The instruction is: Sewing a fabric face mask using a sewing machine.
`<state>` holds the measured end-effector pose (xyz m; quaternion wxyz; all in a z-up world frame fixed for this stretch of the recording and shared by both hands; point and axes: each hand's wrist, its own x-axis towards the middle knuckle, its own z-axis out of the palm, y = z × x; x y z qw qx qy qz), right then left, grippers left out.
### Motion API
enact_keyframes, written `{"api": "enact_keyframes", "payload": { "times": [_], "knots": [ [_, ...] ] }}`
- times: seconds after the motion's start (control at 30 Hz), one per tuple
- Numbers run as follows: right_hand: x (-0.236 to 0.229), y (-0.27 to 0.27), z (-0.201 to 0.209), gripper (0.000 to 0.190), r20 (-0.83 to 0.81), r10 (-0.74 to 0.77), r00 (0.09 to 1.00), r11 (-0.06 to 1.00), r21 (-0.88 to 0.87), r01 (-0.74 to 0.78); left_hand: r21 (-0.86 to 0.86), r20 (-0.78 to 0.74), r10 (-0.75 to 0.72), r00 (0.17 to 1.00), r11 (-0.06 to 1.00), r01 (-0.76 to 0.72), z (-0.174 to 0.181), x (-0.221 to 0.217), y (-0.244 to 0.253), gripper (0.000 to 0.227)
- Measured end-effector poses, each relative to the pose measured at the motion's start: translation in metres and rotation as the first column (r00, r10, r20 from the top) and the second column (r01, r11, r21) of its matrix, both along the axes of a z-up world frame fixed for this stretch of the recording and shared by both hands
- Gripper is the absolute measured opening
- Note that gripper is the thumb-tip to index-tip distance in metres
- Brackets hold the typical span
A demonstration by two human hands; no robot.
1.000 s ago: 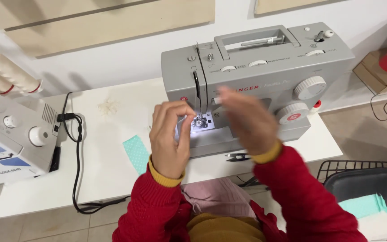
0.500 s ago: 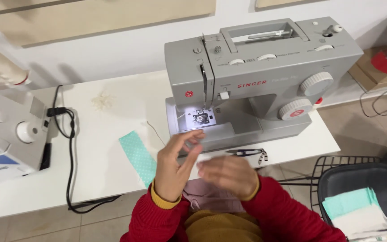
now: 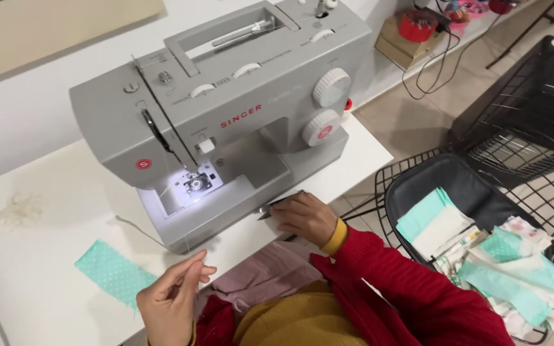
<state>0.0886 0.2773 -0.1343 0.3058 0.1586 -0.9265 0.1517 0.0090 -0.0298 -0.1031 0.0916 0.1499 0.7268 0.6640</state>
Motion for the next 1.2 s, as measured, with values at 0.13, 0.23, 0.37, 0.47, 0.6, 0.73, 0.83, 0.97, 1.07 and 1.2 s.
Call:
{"api": "enact_keyframes", "payload": {
  "times": [0.13,0.23,0.37,0.47,0.6,0.73,0.83,0.97,1.07,1.2],
  "knots": [
    [-0.009,0.009,-0.015,0.033,-0.016,0.007,1.0,0.999,0.044,-0.006,-0.094,0.028,-0.044,0.999,0.994,0.047,0.001,-0.001,0.001,0.021],
    [-0.009,0.012,-0.018,0.043,0.016,-0.013,1.0,0.994,0.108,0.011,-0.137,0.094,-0.018,0.995,0.99,0.031,0.009,0.002,0.001,0.025],
    [-0.01,0.013,-0.013,0.042,0.028,0.015,0.999,0.994,0.112,-0.018,-0.089,0.095,0.086,0.992,0.993,-0.077,0.0,0.005,-0.003,0.016],
    [-0.013,0.014,-0.011,0.045,0.084,0.024,0.996,0.998,0.056,-0.029,-0.036,0.096,0.121,0.988,0.992,-0.118,-0.012,0.006,-0.008,0.009],
    [-0.013,0.016,-0.009,0.041,0.077,0.0,0.997,0.996,0.091,-0.007,-0.032,0.102,0.133,0.986,0.991,-0.13,-0.006,0.007,-0.009,0.009],
    [-0.018,0.007,-0.003,0.039,0.061,0.023,0.998,0.991,0.132,-0.031,-0.096,0.096,0.149,0.984,0.986,-0.14,0.008,0.007,-0.009,0.012],
    [-0.017,-0.02,0.002,0.023,0.058,0.052,0.997,0.999,0.005,-0.052,-0.121,0.109,0.151,0.982,0.983,-0.138,0.002,0.008,-0.013,0.015],
    [-0.024,-0.06,0.015,0.017,0.401,0.422,0.813,0.767,-0.635,-0.085,0.005,0.077,0.098,0.992,0.995,-0.099,0.005,0.009,-0.008,0.014],
    [-0.039,-0.082,0.021,0.026,0.449,0.682,0.577,0.538,-0.843,0.02,-0.022,-0.078,0.083,0.993,0.996,-0.085,0.019,0.003,-0.009,0.012],
    [-0.054,-0.095,0.032,0.03,0.403,0.84,0.363,0.314,-0.907,0.281,-0.009,-0.17,0.136,0.976,0.99,-0.139,0.035,0.006,-0.014,0.009]
  ]
}}
